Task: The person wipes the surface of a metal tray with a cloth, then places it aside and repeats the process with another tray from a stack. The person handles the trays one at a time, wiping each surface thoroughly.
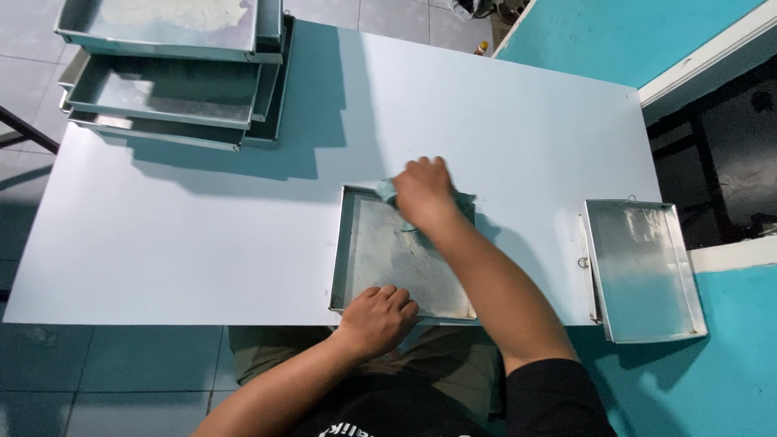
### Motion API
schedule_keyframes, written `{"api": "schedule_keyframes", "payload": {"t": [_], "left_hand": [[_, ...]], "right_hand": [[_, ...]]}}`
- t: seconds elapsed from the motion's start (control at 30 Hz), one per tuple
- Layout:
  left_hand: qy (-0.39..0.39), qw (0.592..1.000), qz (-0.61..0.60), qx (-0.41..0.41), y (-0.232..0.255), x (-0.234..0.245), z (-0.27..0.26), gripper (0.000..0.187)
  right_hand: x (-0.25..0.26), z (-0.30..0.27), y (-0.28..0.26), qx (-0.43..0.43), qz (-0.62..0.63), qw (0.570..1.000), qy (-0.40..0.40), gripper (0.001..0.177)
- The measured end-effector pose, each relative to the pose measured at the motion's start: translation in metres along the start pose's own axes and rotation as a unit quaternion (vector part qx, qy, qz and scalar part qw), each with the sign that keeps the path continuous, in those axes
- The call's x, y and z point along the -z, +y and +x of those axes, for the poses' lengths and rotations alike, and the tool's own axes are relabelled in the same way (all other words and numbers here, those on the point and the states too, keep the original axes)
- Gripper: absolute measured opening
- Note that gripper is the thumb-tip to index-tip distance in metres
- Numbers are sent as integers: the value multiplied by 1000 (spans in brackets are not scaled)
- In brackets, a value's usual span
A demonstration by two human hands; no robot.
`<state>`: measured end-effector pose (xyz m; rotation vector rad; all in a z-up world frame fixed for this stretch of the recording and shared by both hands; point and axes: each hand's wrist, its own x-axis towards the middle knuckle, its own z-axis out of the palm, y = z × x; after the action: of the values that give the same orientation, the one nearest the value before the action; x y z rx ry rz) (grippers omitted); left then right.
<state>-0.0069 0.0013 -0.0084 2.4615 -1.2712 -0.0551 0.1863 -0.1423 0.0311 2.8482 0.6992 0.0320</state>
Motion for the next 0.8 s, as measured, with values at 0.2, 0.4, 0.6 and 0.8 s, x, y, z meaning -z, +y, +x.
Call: {"api": "schedule_keyframes", "payload": {"t": [0.2,0.4,0.6,0.8], "left_hand": [[203,973,106,5,7,-21,0,12],[220,969,106,21,8,-22,-1,19],[212,972,94,26,8,-23,-1,22],[211,972,99,23,6,-29,0,17]], "right_hand": [[24,48,-69,30,-145,973,-179,34],[9,31,-41,16,-68,989,-131,26],[36,-25,47,-133,-136,936,-295,24],[25,-59,79,-145,-124,941,-279,31]]}}
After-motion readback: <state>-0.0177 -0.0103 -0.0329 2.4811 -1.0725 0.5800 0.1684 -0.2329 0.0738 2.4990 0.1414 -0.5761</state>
